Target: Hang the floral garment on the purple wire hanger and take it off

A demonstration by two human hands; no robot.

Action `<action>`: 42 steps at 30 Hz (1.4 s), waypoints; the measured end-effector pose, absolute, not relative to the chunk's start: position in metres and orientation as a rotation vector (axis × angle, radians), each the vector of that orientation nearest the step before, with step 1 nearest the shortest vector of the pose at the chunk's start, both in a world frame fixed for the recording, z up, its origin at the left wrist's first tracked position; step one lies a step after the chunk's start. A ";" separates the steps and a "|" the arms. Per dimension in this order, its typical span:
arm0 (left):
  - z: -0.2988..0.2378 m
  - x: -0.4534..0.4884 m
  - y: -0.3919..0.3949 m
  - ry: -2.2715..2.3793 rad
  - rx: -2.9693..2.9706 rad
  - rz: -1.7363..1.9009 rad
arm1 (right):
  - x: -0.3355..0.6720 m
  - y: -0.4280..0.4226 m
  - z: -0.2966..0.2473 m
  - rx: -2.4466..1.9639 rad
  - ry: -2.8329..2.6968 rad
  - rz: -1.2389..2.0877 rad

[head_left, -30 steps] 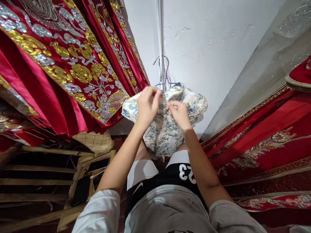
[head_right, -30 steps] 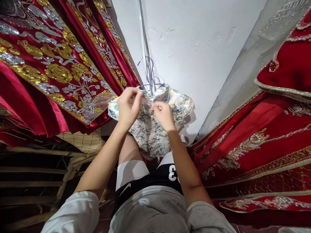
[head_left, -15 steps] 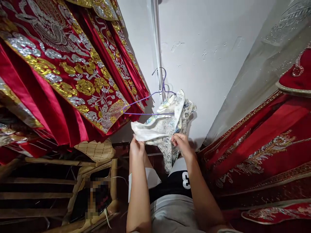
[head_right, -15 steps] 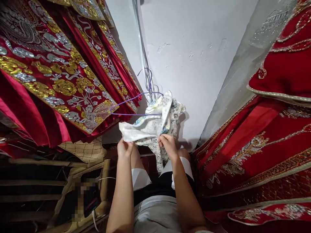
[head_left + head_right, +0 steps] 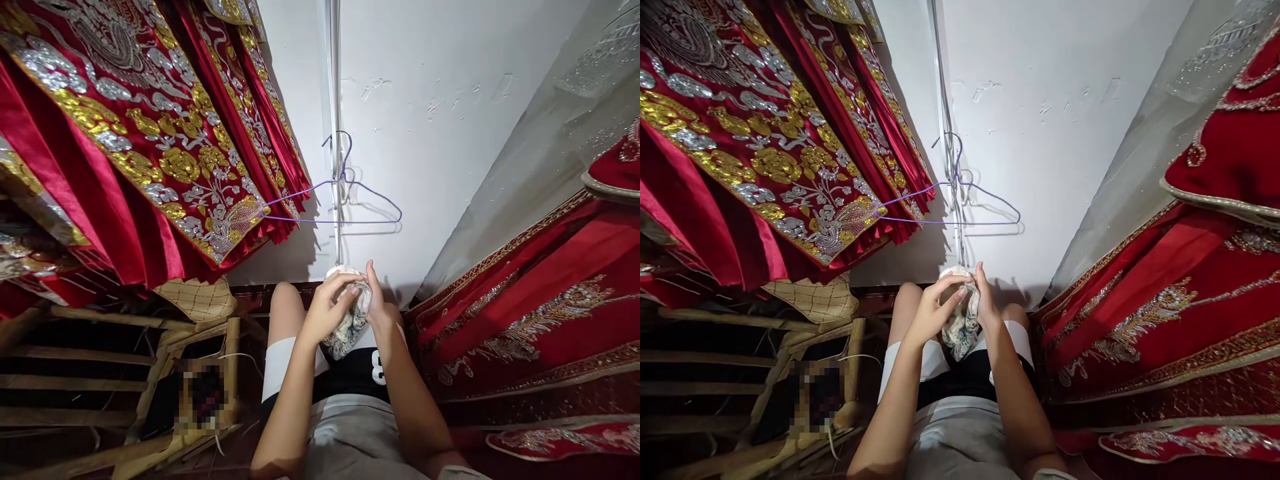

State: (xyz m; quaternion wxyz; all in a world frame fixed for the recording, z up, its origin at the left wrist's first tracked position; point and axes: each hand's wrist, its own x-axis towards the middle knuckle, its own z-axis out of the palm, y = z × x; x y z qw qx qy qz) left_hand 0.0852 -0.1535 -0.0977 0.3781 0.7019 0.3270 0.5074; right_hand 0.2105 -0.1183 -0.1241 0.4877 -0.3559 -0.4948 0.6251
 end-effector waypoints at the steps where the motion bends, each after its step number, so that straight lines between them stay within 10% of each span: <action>1: -0.095 0.083 -0.156 0.884 1.853 1.322 | 0.208 -0.118 -0.120 -0.826 -1.159 1.541; 9: -0.090 0.025 -0.131 0.928 1.885 1.210 | 0.220 -0.110 -0.070 -0.546 -1.374 1.789; 15: -0.090 0.005 -0.148 1.226 2.123 0.561 | 0.239 -0.054 -0.038 -0.754 -1.450 0.632; 29: -0.059 -0.066 -0.112 1.917 2.320 0.705 | 0.279 -0.014 -0.078 -1.088 -1.631 0.470; 42: 0.006 -0.014 -0.045 1.190 2.390 1.388 | 0.295 -0.066 -0.044 -1.048 -1.722 0.410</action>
